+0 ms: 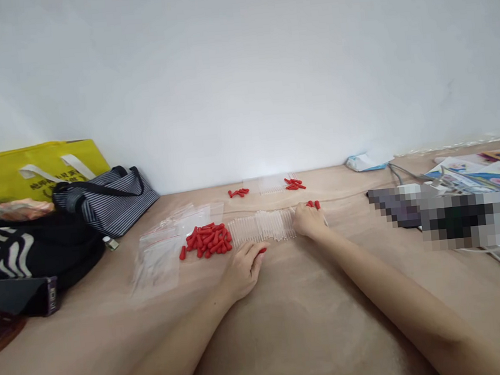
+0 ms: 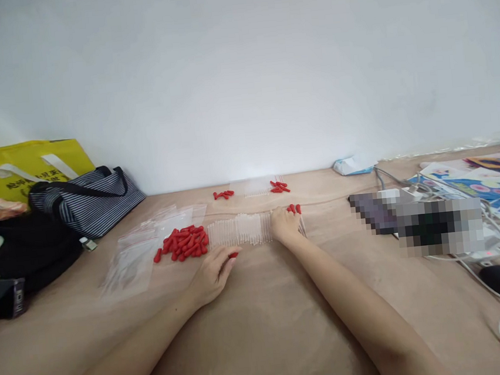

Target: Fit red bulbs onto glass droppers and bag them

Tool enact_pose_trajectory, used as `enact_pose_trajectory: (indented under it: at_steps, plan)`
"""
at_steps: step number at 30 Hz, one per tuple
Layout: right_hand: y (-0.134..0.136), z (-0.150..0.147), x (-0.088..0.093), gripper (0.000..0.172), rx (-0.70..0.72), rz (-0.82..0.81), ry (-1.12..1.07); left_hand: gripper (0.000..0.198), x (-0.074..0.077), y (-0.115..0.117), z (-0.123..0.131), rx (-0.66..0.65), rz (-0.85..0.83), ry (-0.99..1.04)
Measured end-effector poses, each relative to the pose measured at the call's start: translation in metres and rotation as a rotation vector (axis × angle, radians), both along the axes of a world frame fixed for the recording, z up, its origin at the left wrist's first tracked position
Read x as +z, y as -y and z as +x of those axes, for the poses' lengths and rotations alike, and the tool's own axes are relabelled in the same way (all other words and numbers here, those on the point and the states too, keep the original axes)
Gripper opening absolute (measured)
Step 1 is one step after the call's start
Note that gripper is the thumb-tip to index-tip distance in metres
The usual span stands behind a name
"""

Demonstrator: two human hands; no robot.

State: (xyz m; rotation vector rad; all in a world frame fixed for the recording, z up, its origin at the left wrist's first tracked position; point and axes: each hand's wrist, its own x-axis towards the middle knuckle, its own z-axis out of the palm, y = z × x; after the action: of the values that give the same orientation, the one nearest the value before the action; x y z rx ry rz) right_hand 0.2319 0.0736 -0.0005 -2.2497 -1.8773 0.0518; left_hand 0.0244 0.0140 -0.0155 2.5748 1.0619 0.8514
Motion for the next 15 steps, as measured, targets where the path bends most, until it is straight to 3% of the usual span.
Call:
enact_pose_trajectory:
  at_steps: [4, 7, 11, 15]
  plan:
    - [0.016, 0.005, 0.003, 0.029, 0.136, 0.081, 0.01, 0.007, 0.001, -0.001, -0.002, 0.094, -0.101, 0.114]
    - [0.036, 0.009, -0.008, 0.03, 0.41, 0.265, 0.001, 0.003, 0.003, -0.003, -0.002, 0.104, -0.18, 0.094]
    - [0.059, 0.008, -0.029, 0.026, 0.689, 0.444, -0.002, 0.006, 0.005, -0.003, -0.001, 0.119, -0.131, 0.039]
    - [0.068, 0.004, -0.034, 0.019, 0.788, 0.515, -0.029, 0.017, 0.0, -0.004, -0.004, 0.194, -0.047, 0.009]
